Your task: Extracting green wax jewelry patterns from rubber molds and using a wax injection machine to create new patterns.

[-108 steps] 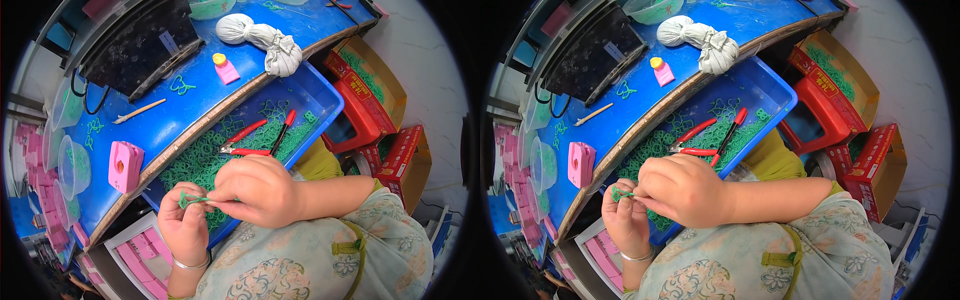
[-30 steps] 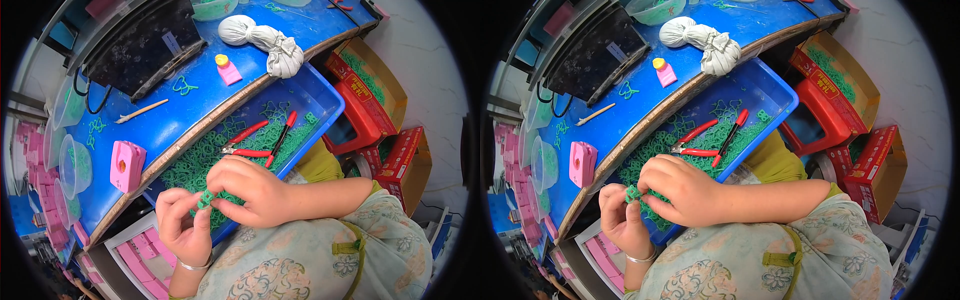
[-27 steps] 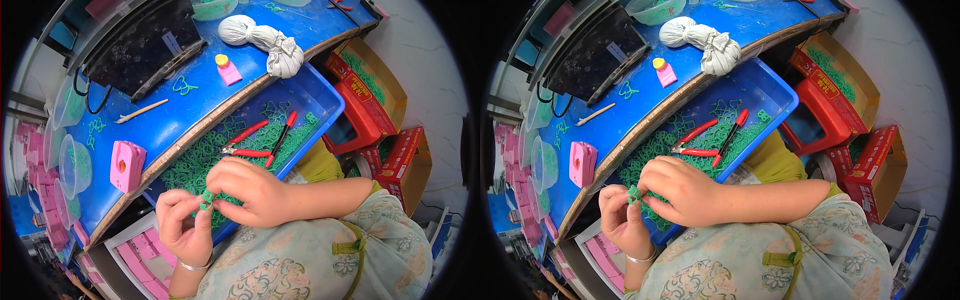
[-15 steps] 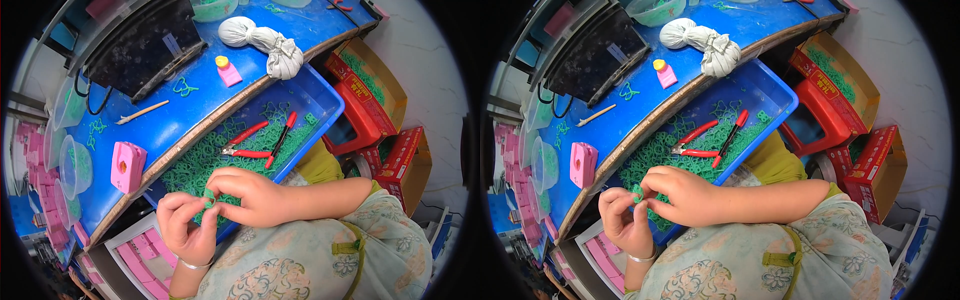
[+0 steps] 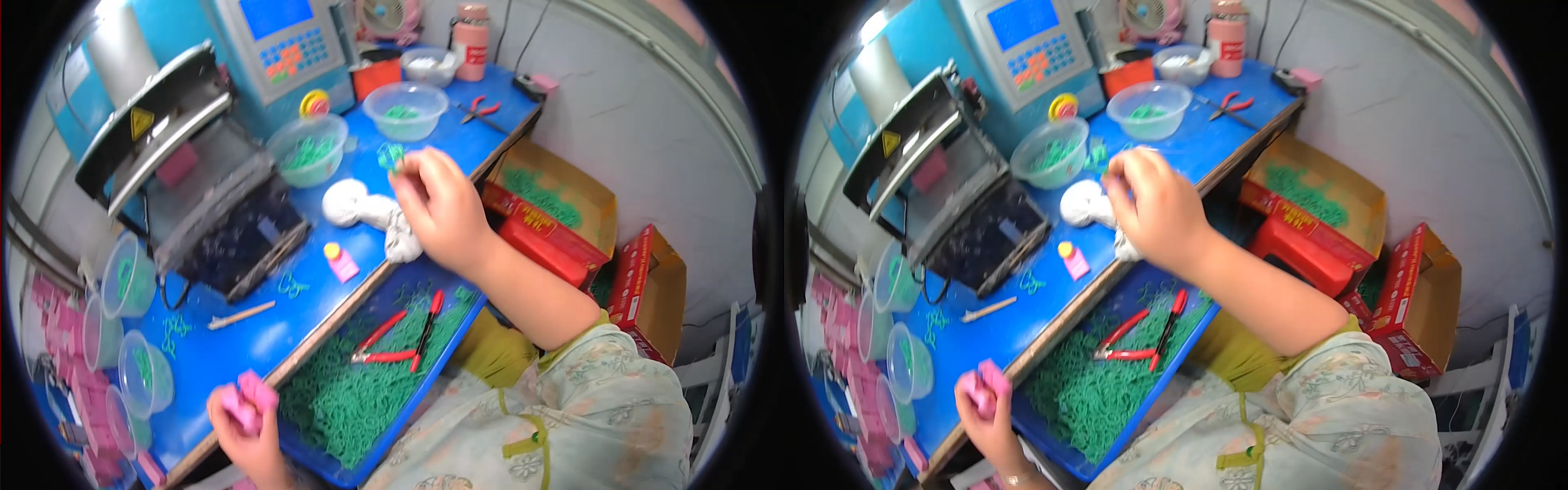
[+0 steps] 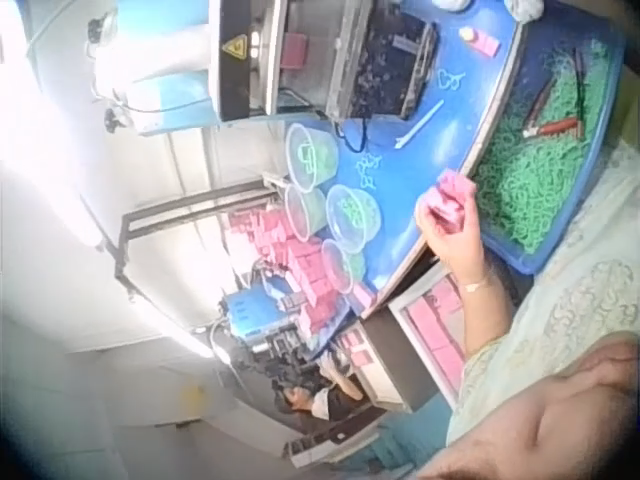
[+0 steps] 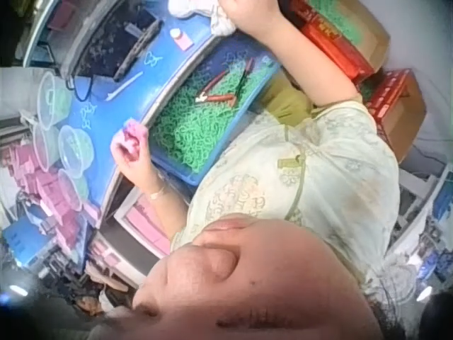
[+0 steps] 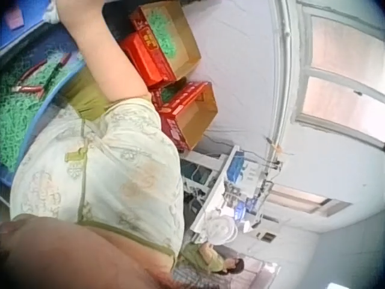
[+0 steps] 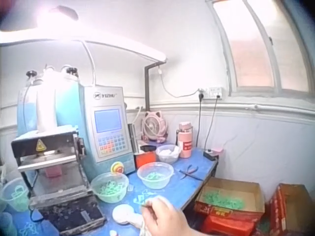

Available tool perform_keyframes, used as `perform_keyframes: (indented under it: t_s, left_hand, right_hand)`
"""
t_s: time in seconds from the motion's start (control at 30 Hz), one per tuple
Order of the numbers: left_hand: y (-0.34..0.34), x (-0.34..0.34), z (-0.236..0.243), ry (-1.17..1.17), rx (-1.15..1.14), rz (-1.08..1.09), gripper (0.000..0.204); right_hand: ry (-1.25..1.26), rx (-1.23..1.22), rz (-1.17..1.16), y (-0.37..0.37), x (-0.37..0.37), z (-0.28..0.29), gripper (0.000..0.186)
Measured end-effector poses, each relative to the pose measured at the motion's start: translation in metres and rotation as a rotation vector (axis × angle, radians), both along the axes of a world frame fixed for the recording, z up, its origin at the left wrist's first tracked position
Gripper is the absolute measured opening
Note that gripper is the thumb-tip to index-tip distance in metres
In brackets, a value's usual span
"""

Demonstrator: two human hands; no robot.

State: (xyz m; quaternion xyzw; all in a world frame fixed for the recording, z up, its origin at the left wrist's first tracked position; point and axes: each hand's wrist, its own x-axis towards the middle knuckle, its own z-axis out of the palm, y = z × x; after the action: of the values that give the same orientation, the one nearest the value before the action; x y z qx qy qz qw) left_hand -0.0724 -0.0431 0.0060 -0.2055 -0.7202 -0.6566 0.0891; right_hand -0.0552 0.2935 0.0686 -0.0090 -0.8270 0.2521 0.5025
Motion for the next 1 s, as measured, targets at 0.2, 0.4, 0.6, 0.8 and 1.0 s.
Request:
perform_keyframes:
  t_s: [0.2,0.4,0.6,0.8,1.0]
  left_hand:
    - [-0.011,0.04,0.034,-0.56,0.578,-0.371,0.055]
    - [-0.007,0.045,0.005,-0.861,0.635,-0.408,0.052]
    - [0.034,0.049,0.008,-0.779,0.643,-0.395,0.028]
    - [0.033,0.044,-0.012,-0.651,0.359,-0.4,0.03]
    - [0.051,0.033,-0.021,-0.652,0.618,-0.37,0.02]
  right_hand:
    - [-0.223,0.078,-0.38,0.098,-0.047,0.027,0.016]
    - [-0.285,0.095,-0.293,0.057,-0.047,0.024,0.026]
    - [-0.816,0.27,-0.209,-0.007,-0.018,0.008,0.041]
    - [-0.598,-0.105,0.225,0.001,0.004,0.0,0.03]
    - [-0.641,-0.389,1.231,-0.096,0.057,-0.023,0.038]
